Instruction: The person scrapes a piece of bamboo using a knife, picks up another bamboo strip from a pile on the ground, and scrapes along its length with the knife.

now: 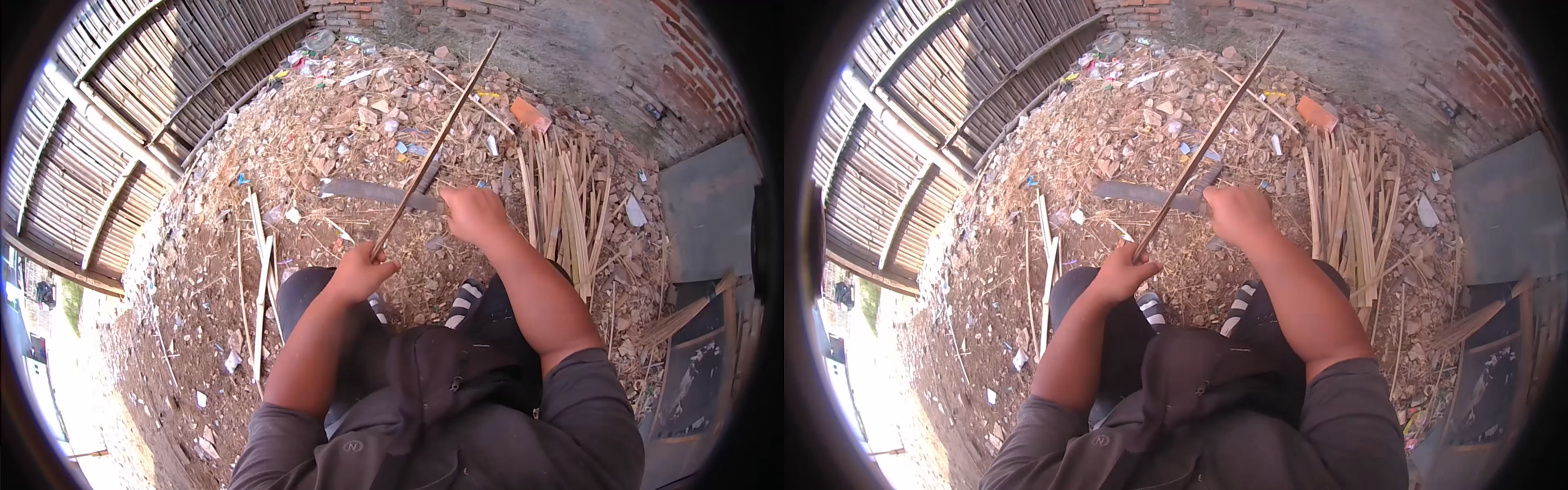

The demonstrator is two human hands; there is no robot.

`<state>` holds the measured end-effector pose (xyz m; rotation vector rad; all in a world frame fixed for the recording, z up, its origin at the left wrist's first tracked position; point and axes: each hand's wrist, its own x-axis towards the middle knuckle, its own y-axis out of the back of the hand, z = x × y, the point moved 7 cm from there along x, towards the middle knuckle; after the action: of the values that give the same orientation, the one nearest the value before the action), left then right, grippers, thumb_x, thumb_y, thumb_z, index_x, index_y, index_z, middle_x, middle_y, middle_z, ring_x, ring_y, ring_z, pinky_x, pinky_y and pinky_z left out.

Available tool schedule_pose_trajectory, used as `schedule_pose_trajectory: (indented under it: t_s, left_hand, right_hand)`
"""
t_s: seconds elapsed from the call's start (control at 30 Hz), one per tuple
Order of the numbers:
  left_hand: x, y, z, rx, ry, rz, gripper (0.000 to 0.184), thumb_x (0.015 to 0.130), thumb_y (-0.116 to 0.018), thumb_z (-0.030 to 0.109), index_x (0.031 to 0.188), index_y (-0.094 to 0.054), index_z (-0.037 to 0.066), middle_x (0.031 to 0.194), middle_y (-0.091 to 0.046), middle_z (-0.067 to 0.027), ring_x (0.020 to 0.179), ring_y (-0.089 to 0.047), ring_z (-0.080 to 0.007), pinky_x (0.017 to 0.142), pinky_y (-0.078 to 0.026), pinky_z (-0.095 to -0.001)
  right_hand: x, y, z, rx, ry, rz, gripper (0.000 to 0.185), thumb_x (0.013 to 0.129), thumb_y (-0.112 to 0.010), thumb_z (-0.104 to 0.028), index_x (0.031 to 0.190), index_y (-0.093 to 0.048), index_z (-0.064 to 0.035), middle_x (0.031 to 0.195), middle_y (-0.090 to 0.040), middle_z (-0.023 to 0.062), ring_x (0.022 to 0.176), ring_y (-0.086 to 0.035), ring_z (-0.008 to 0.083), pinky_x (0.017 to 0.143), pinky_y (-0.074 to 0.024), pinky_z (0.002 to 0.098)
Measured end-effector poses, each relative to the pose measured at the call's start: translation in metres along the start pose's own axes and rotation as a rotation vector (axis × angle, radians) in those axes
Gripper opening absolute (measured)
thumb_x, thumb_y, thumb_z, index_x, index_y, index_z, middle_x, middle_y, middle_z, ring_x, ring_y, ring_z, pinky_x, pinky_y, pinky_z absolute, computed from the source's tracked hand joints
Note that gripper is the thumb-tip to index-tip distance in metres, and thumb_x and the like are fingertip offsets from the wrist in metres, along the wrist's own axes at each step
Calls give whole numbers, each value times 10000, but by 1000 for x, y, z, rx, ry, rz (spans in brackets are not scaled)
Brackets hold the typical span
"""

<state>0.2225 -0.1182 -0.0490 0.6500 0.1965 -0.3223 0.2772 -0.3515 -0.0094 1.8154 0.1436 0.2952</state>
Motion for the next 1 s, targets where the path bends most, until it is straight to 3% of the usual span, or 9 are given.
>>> schedule_pose_trajectory:
  t_s: [0.1, 0.2, 0.5, 0.6, 0.83, 1.0]
  left_hand:
    - [1, 0, -2, -32, -5, -5, 351, 841, -805, 300, 861, -553, 57, 728, -549, -5, 682, -510, -117, 621, -432, -324]
    - [-3, 3, 5, -108, -27, 10, 331, 843, -803, 273, 862, -549, 62, 720, -540, 5, 669, -502, -107, 602, -422, -314]
    - [1, 4, -2, -70, -7, 4, 341, 835, -809, 288, 866, -561, 56, 729, -558, -6, 680, -520, -114, 614, -441, -325]
    - [1, 4, -4, 2, 0, 12, 358, 827, -813, 310, 862, -569, 50, 737, -574, -18, 687, -534, -122, 627, -455, -333]
    - [-1, 5, -2, -14, 9, -5, 354, 833, -809, 312, 871, -574, 49, 743, -578, -26, 694, -539, -130, 636, -465, -338]
    - [-13, 13, 10, 5, -37, -2, 372, 901, -769, 347, 896, -582, 25, 716, -571, -29, 683, -544, -136, 636, -471, -346]
  right_hand:
    - [-1, 12, -8, -65, 64, 120, 143, 809, -633, -88, 946, -668, -109, 794, -702, 142, 780, -705, 365, 719, -538, 501]
    - [3, 18, -8, -64, 88, 219, 140, 805, -665, -115, 944, -663, -104, 787, -698, 151, 763, -700, 366, 727, -538, 506]
    - [5, -10, 0, 240, -63, -87, 231, 767, -701, -169, 984, -669, -101, 877, -717, 148, 862, -701, 378, 752, -549, 515]
    - [0, -11, -4, 190, -64, -124, 209, 774, -686, -153, 978, -674, -108, 896, -718, 152, 882, -702, 368, 753, -544, 514]
    - [0, 11, -10, -39, 47, 74, 150, 792, -646, -95, 940, -665, -107, 840, -711, 141, 814, -708, 360, 729, -541, 502]
    - [9, 13, 6, -60, 90, 211, 147, 789, -657, -96, 935, -655, -116, 812, -702, 122, 798, -709, 345, 722, -543, 494]
